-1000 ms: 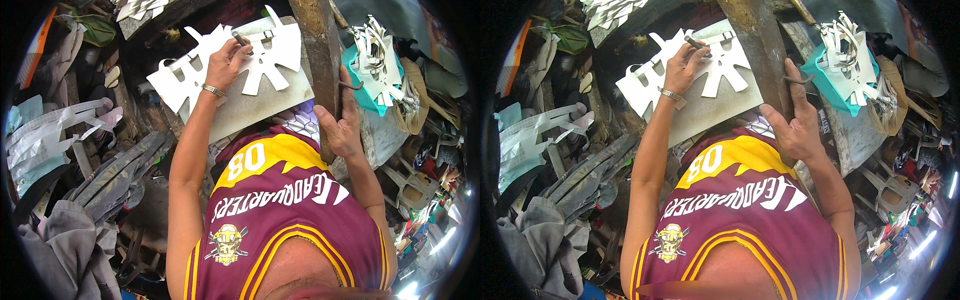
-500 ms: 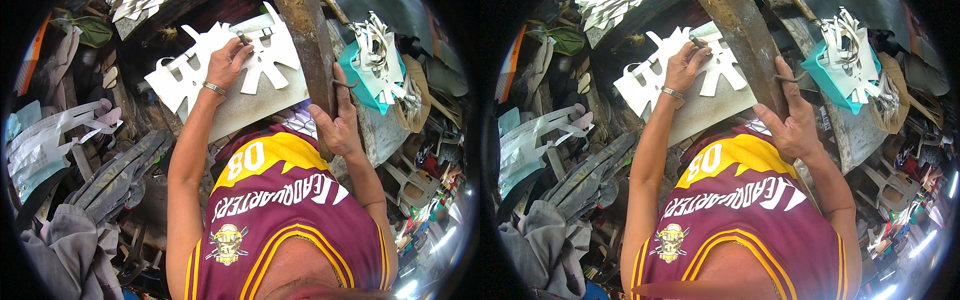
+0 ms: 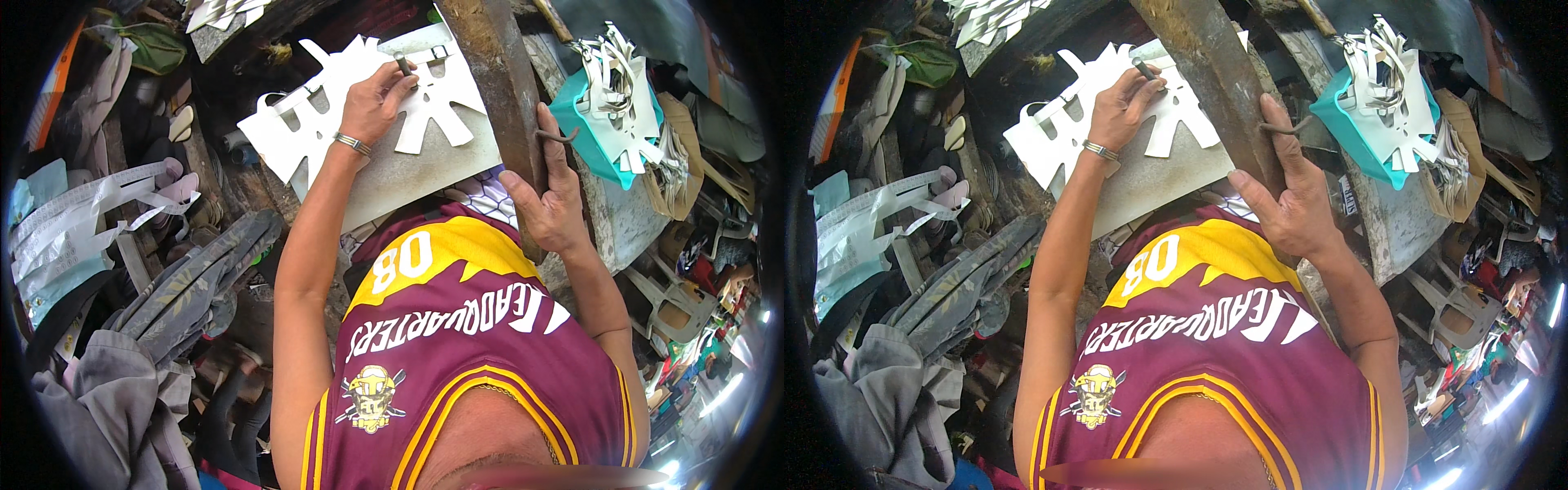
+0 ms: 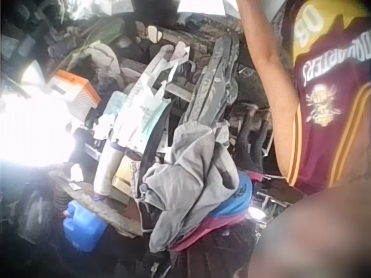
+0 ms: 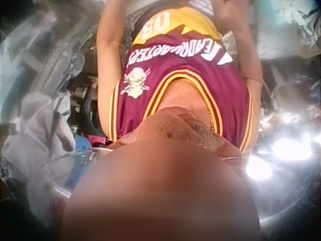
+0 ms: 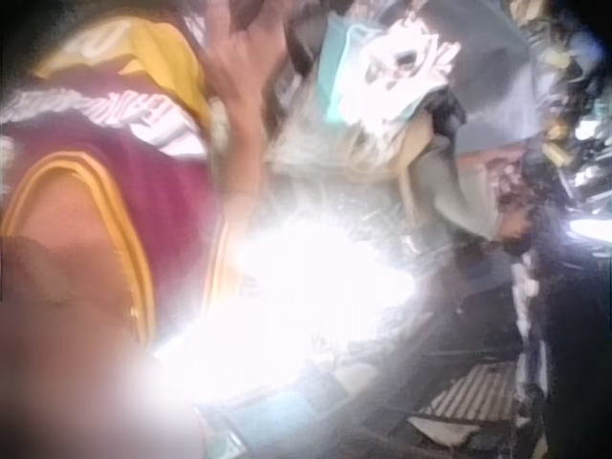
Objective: The person repeatedly picks white shoe parts, places them on a work surface, and uses a metal punch and hammer to drive fasteners into each part. Finished parts are set aside on the workbench.
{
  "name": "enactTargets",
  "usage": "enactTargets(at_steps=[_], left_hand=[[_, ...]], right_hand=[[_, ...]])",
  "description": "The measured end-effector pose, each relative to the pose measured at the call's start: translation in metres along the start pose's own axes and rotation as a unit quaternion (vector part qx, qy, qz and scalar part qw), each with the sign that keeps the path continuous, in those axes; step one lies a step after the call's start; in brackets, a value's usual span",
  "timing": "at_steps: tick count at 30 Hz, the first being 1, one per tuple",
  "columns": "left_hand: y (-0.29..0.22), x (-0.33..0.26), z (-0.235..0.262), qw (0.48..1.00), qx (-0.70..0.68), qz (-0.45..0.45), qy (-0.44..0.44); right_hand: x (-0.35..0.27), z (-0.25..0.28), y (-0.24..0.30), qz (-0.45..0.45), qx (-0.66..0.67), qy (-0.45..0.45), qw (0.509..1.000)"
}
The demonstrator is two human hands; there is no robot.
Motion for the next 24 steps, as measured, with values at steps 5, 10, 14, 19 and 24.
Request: enactTargets(at_steps=[5, 10, 14, 19, 24], left_hand=[[0.001, -0.001, -0.001, 0.999, 0.036, -0.024, -0.006], [0.004, -0.002, -0.004, 0.996, 0.05, -0.066, -0.025], [0.005, -0.004, -0.007, 0.994, 0.068, -0.081, -0.039], [0.003, -0.006, -0.009, 0.991, 0.06, -0.104, -0.06], [0.004, -0.006, -0.009, 0.992, 0.068, -0.092, -0.061]], right_hand=[[0.004, -0.003, 0.005, -0.027, -0.001, 0.019, 0.999], [0.016, -0.002, 0.015, -0.01, -0.041, 0.018, 0.999], [0.027, 0.005, 0.024, 0.004, -0.002, -0.009, 1.0], [0.053, 0.046, 0.071, 0.019, 0.073, -0.112, 0.991], [0.058, 0.078, 0.112, 0.2, 0.238, -0.08, 0.947]])
Point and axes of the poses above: each hand's wrist, its own x-axis towards the middle knuckle, its own z-axis out of the back of the hand, y = z × x, the point moved 2 cm from there along x, towards the middle knuckle, and after that the axes turned 6 degrees about x, right-handed, at the moved point
